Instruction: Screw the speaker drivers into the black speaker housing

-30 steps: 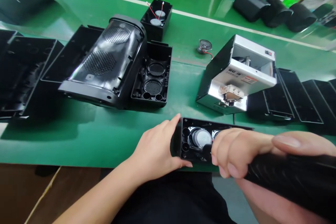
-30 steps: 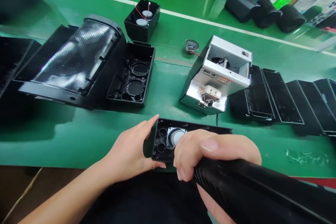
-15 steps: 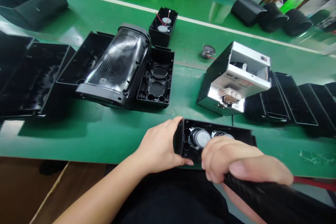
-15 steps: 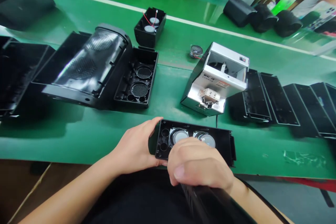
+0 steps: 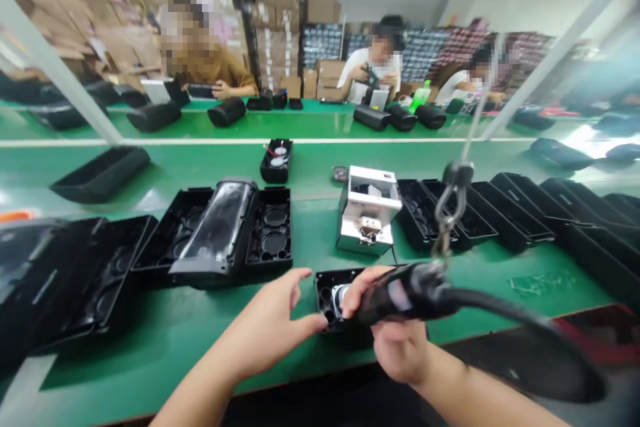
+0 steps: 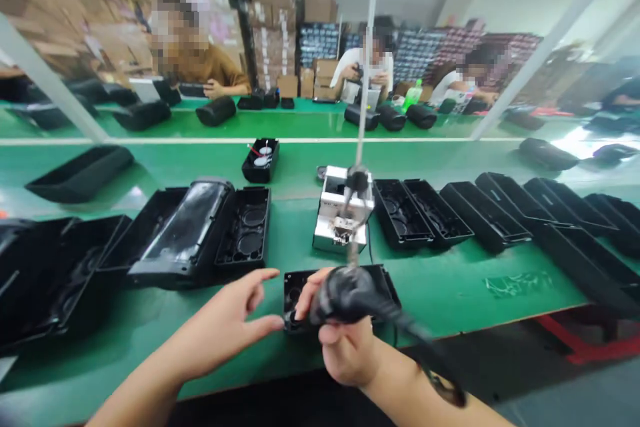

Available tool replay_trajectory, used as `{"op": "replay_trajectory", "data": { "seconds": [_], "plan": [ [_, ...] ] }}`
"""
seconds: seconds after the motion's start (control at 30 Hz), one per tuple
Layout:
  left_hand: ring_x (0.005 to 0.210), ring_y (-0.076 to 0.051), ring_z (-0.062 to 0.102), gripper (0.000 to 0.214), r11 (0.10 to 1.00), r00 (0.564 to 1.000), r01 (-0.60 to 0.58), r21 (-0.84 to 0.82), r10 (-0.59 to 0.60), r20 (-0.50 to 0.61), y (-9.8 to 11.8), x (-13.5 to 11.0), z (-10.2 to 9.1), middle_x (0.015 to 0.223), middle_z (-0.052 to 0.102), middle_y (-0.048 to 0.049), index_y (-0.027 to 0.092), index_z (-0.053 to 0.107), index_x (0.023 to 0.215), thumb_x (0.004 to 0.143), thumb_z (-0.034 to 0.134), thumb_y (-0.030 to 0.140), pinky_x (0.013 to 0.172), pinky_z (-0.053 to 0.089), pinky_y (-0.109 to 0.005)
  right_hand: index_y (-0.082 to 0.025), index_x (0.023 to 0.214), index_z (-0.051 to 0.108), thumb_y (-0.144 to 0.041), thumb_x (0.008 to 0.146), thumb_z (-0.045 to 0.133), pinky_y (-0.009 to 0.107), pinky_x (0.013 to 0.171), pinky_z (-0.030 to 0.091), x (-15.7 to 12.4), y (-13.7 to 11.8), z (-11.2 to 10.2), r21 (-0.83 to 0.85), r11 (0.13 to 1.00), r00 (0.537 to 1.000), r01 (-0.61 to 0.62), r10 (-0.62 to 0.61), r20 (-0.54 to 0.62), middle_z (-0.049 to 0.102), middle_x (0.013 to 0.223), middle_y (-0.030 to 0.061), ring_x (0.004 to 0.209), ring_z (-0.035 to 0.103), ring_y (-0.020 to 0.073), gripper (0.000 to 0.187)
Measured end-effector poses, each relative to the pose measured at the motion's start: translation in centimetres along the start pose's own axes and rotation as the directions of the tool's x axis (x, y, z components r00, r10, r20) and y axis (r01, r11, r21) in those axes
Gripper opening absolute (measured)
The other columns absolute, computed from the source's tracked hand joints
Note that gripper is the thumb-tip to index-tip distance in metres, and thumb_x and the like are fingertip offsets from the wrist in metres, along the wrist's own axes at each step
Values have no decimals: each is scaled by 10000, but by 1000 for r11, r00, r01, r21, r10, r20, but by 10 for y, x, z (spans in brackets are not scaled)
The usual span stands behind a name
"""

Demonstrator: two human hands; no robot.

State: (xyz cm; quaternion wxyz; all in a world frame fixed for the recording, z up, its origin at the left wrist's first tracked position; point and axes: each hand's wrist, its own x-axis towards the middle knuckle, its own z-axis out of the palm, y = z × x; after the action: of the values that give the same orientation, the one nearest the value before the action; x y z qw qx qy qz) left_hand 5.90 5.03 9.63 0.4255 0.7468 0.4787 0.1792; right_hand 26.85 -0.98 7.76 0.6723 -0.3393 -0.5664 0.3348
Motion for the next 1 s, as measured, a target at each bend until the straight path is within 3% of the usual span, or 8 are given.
{"op": "replay_trajectory", "data": {
  "seconds": [0.13,0.33,0.47,0.57,0.7,0.83,0.93,1.0],
  "plan": [
    [906,-232,726,620,902,982,-129,-413,57,-183,56,59,-25,997,702,-61,219,561,1442,927,687,539,810,596,-389,-308,1118,642,-968,878,441,353,583,537,32,-52,-33,112,980,945,167,-126,-303,640,702,-44,546,585,171,731],
    [1561,-340,455,687,895,947,-271,-353,183,-263,110,174,-4,1645,511,-153,315,381,1619,1042,382,688,1214,452,-628,-338,1122,712,-992,858,408,336,500,471,24,-87,-98,83,993,947,86,-56,-315,606,639,-27,491,547,169,768],
    [1622,-320,352,804,916,910,-375,-145,334,-246,105,139,1,1705,451,-42,400,425,1596,889,741,615,1320,334,-579,-355,1224,706,-993,857,395,359,493,505,9,-81,-131,44,999,941,-31,45,-337,609,649,-14,505,551,187,799],
    [1279,-387,687,753,906,927,-374,197,363,93,85,83,8,1356,749,-75,340,672,1384,722,930,589,1136,526,-607,-318,1303,693,-923,904,487,365,480,530,12,-75,-155,31,994,925,-101,105,-364,641,675,2,511,558,196,754],
    [1459,-469,541,1336,737,935,-353,577,260,240,44,45,39,1618,543,-208,243,398,1642,523,1025,618,1198,482,-639,-246,1332,662,-807,930,614,338,443,516,27,-52,-182,-28,984,946,-178,164,-279,680,756,25,538,610,201,691],
    [1418,-449,576,1349,727,944,-327,604,220,246,25,52,67,1556,583,-210,274,137,1723,666,947,484,1174,488,-631,-213,1338,630,-659,1003,622,337,516,530,36,-15,-191,-131,960,947,-249,212,-241,686,799,31,602,655,202,558],
    [1359,-446,625,1393,718,929,-369,590,294,224,31,45,58,1508,630,-158,378,21,1719,652,916,381,1124,510,-639,-225,1299,617,-665,982,655,385,634,585,36,8,-189,-209,942,950,-262,213,-229,703,850,40,689,693,223,544],
    [1319,-441,651,1373,691,916,-398,603,340,215,40,27,28,1494,656,-108,431,61,1714,635,906,360,1107,521,-640,-240,1255,613,-662,972,666,421,723,610,32,17,-187,-258,927,947,-273,211,-244,719,918,54,769,715,241,511]
  ]
}}
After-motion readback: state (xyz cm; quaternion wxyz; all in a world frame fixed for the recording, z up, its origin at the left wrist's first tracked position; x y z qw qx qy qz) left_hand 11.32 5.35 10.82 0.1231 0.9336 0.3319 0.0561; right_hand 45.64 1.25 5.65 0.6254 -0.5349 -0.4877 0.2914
